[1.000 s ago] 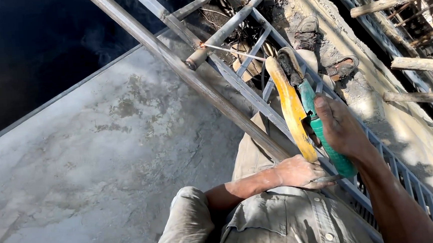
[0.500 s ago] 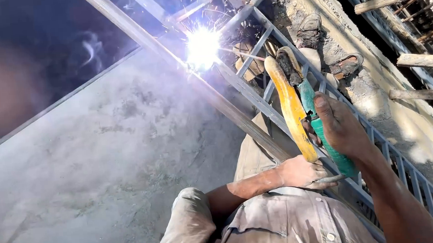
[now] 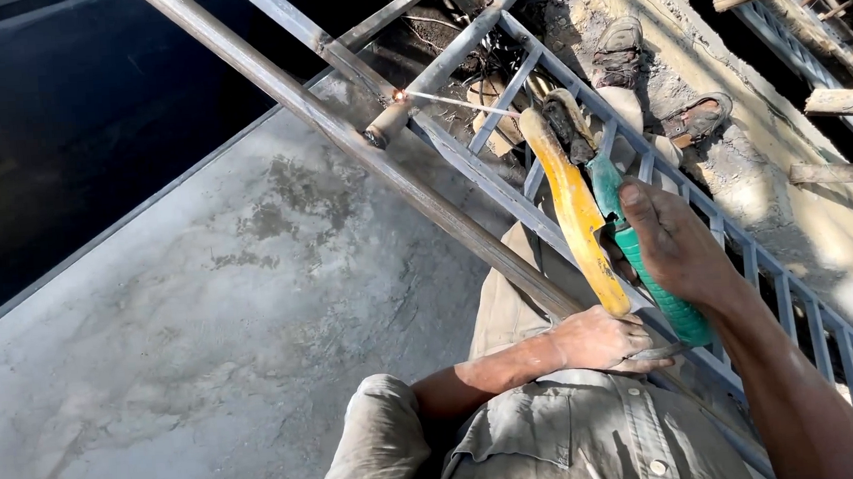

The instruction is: Welding metal bars to a frame to create a ladder-like structure on a construction site

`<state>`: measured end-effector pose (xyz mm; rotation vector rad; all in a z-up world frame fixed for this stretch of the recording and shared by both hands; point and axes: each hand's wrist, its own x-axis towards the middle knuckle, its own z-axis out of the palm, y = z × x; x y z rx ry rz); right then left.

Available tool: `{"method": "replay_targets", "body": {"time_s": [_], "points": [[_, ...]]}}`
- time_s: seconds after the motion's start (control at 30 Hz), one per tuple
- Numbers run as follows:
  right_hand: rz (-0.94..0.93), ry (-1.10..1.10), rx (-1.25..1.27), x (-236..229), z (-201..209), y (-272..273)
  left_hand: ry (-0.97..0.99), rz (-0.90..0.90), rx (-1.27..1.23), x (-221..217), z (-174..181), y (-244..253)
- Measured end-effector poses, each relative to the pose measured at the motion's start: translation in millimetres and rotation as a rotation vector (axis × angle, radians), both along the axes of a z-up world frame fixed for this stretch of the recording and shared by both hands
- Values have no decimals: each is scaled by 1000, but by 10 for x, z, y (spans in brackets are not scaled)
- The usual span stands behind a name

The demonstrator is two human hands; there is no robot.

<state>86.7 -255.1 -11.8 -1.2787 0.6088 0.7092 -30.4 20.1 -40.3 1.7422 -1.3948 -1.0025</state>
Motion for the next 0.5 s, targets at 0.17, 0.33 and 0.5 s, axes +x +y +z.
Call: {"method": "replay_targets", "body": {"time_s": [0.17, 0.33, 0.5], "points": [[20, 11, -18, 29, -19, 18, -68, -136, -32, -102, -105, 105], [29, -6, -23, -4, -109, 41, 5, -56, 11, 29, 24, -42], [42, 25, -38, -14, -96, 20, -41, -101, 23, -111, -77, 83]]}}
